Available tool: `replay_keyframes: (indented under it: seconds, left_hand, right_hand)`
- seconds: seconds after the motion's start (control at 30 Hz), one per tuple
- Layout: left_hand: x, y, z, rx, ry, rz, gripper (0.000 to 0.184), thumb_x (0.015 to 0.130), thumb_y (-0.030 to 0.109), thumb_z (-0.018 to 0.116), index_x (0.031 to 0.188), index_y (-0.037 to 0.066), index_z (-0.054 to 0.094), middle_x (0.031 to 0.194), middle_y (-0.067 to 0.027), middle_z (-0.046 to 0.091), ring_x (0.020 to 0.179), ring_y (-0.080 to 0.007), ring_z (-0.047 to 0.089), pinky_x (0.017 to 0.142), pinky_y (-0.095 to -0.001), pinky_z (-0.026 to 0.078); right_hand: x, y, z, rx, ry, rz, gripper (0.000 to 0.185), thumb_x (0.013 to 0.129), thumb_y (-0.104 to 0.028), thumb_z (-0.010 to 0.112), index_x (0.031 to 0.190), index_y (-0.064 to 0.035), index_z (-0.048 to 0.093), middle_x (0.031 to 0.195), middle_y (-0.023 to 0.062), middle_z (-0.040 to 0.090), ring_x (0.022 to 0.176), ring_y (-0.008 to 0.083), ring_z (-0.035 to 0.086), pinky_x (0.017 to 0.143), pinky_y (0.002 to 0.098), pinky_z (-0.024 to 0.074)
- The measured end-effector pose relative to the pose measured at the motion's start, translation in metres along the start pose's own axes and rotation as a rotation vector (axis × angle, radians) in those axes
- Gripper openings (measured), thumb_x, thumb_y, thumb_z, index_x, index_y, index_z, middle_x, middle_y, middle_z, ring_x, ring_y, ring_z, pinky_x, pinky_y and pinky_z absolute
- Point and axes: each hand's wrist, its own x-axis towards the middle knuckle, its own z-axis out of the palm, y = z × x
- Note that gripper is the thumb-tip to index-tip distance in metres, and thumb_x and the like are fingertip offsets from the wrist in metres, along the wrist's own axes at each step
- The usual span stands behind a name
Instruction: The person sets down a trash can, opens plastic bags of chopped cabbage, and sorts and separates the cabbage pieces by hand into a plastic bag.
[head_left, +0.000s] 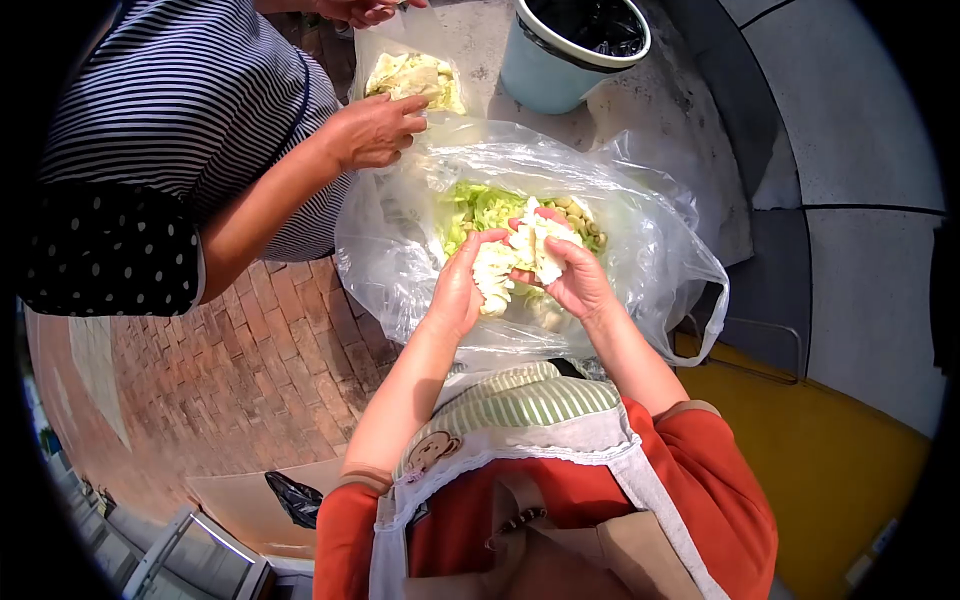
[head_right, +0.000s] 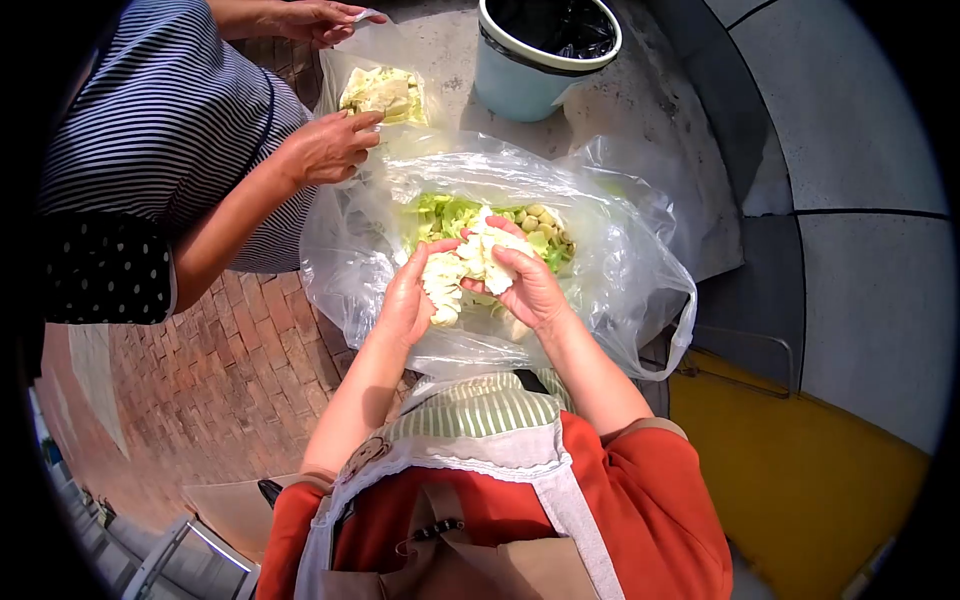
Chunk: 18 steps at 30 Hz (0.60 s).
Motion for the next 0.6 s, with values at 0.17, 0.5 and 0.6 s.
replay_keyframes:
  seconds: [0.17,0.5,0.6]
  left_hand:
    - [-0.004,-0.009,0.022,-0.071,0.094,0.031,0.05,0.104,0.038,0.034,0.142,0.005,0.035,0.135,-0.0139,0.049,0.123,-0.0262,0.049,0.105,-0.0409,0.04]
    - [-0.009,-0.015,0.011,0.214,0.017,0.137,0.061,0.104,0.041,0.031,0.153,0.012,0.011,0.154,-0.0126,0.023,0.142,-0.0241,0.024,0.115,-0.0363,0.022]
    - [-0.016,0.0,0.019,0.162,-0.067,0.167,0.062,0.103,0.045,0.029,0.153,0.014,0.011,0.156,-0.0127,0.018,0.143,-0.0249,0.023,0.116,-0.0374,0.021]
  right_hand:
    - [-0.011,0.012,0.01,-0.187,0.116,0.016,0.051,0.09,-0.013,0.062,0.138,-0.0152,0.042,0.128,0.0071,0.054,0.114,0.0185,0.054,0.089,0.0349,0.0505]
    - [-0.013,0.022,0.011,-0.22,0.132,-0.009,0.06,0.083,-0.004,0.069,0.137,-0.0122,0.043,0.121,0.0075,0.059,0.106,0.0162,0.06,0.081,0.0302,0.0544]
    - [-0.011,0.003,0.029,-0.144,0.155,0.032,0.058,0.084,-0.004,0.067,0.136,-0.0109,0.043,0.122,0.0079,0.059,0.104,0.0173,0.061,0.076,0.0316,0.0563]
